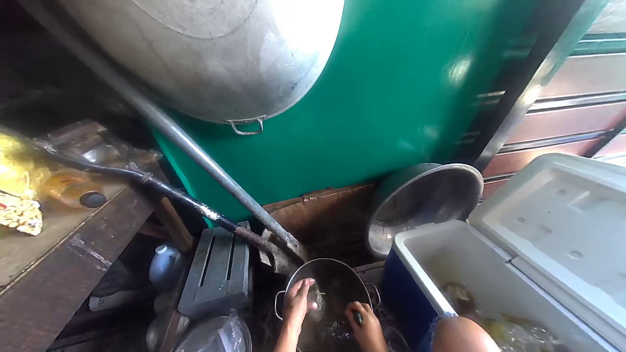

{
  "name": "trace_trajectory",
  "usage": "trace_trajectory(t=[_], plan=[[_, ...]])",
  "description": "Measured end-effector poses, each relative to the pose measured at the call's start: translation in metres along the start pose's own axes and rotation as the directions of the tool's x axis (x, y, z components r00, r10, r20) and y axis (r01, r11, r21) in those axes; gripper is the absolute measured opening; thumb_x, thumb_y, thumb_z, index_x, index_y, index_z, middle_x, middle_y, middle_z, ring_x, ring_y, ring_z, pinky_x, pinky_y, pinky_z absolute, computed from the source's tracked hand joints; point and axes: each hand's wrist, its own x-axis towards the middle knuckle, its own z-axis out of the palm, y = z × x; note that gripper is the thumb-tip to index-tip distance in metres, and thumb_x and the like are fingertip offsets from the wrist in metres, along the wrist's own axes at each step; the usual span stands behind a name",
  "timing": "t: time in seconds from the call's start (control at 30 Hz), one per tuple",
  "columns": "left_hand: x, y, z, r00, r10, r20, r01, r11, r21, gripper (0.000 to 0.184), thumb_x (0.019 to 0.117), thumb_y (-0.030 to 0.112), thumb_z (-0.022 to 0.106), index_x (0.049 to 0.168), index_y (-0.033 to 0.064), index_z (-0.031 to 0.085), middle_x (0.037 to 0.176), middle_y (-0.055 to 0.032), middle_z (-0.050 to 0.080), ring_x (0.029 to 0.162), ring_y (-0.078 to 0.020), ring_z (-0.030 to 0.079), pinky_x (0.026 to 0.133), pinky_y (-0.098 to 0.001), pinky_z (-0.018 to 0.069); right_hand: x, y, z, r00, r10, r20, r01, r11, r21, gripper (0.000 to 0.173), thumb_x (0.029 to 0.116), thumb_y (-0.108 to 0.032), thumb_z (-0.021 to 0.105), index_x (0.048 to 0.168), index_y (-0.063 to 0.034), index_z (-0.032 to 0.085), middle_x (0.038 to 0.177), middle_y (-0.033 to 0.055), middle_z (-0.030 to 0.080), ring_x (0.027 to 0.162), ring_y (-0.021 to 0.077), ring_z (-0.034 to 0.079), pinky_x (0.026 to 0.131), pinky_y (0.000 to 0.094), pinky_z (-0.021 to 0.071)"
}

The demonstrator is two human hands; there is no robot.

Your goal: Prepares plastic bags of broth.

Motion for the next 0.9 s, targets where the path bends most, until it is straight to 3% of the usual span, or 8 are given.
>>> trace_trajectory(t=[0.07, 0.17, 0.23, 0.4, 0.57, 0.73, 0.9], plan=[[0.000, -0.002, -0.004, 1.000, 0.009, 0.023, -0.010, 1.000, 0.029, 0.033, 0.1110, 0.020, 0.045, 0.123, 0.0029, 0.069, 0.126, -0.0131, 0.069, 0.083, -0.0206, 0.071, 0.067, -0.0379, 0.0587, 0.009, 0.006, -0.004, 0.982, 0.150, -0.115, -0.137, 0.984, 0.115, 0.027, 0.0978, -0.021, 0.067, 0.113, 0.0001, 0.073, 0.107, 0.0236, 0.072, 0.104, 0.0392, 0.069, 0.094, 0.0577, 0.0522], [-0.004, -0.001, -0.008, 0.998, 0.012, 0.054, -0.016, 0.997, 0.072, 0.031, 0.1106, 0.020, 0.046, 0.121, 0.0036, 0.071, 0.123, -0.0120, 0.070, 0.080, -0.0191, 0.070, 0.066, -0.0371, 0.0585, 0.021, 0.003, -0.022, 0.936, 0.319, -0.150, -0.282, 0.933, 0.225, 0.026, 0.1013, -0.026, 0.064, 0.113, -0.0035, 0.071, 0.095, 0.0178, 0.073, 0.084, 0.0326, 0.072, 0.080, 0.0557, 0.0571], [-0.006, -0.001, -0.008, 0.995, 0.013, 0.101, -0.025, 0.993, 0.115, 0.031, 0.1104, 0.021, 0.047, 0.121, 0.0036, 0.071, 0.125, -0.0121, 0.069, 0.090, -0.0211, 0.071, 0.071, -0.0400, 0.0595, 0.022, -0.010, -0.042, 0.926, 0.355, -0.126, -0.321, 0.919, 0.228, 0.027, 0.1031, -0.029, 0.062, 0.114, -0.0062, 0.071, 0.093, 0.0140, 0.074, 0.081, 0.0285, 0.073, 0.078, 0.0521, 0.0586], [-0.006, -0.004, -0.008, 0.981, 0.017, 0.192, -0.058, 0.976, 0.211, 0.031, 0.1103, 0.022, 0.047, 0.121, 0.0061, 0.072, 0.127, -0.0109, 0.069, 0.098, -0.0233, 0.071, 0.078, -0.0448, 0.0601, 0.023, -0.052, -0.085, 0.950, 0.302, -0.084, -0.273, 0.928, 0.253, 0.024, 0.1034, -0.030, 0.059, 0.109, -0.0095, 0.072, 0.084, 0.0061, 0.073, 0.069, 0.0174, 0.071, 0.068, 0.0396, 0.0606], [-0.006, -0.003, -0.007, 0.986, 0.007, 0.167, -0.047, 0.971, 0.236, 0.033, 0.1108, 0.024, 0.045, 0.123, 0.0066, 0.071, 0.124, -0.0124, 0.069, 0.087, -0.0234, 0.072, 0.073, -0.0437, 0.0601, 0.028, -0.090, -0.108, 0.966, 0.249, -0.075, -0.217, 0.929, 0.299, 0.021, 0.1028, -0.028, 0.060, 0.105, -0.0103, 0.072, 0.082, 0.0031, 0.072, 0.065, 0.0138, 0.070, 0.063, 0.0348, 0.0612], [-0.009, 0.002, -0.007, 0.997, -0.022, 0.076, 0.003, 0.967, 0.253, 0.036, 0.1115, 0.027, 0.043, 0.128, 0.0084, 0.070, 0.134, -0.0117, 0.066, 0.106, -0.0273, 0.070, 0.084, -0.0481, 0.0591, 0.034, -0.123, -0.129, 0.976, 0.189, -0.105, -0.158, 0.954, 0.254, 0.021, 0.1022, -0.030, 0.059, 0.103, -0.0121, 0.071, 0.077, 0.0006, 0.071, 0.061, 0.0119, 0.069, 0.060, 0.0331, 0.0599], [-0.005, 0.001, -0.004, 0.998, 0.062, -0.029, -0.054, 0.972, 0.230, 0.036, 0.1113, 0.028, 0.044, 0.126, 0.0099, 0.071, 0.128, -0.0096, 0.070, 0.088, -0.0219, 0.072, 0.075, -0.0435, 0.0593, 0.039, -0.150, -0.143, 0.986, 0.120, -0.114, -0.094, 0.974, 0.207, 0.020, 0.1016, -0.030, 0.059, 0.102, -0.0132, 0.070, 0.074, -0.0013, 0.070, 0.060, 0.0098, 0.069, 0.059, 0.0301, 0.0599]])
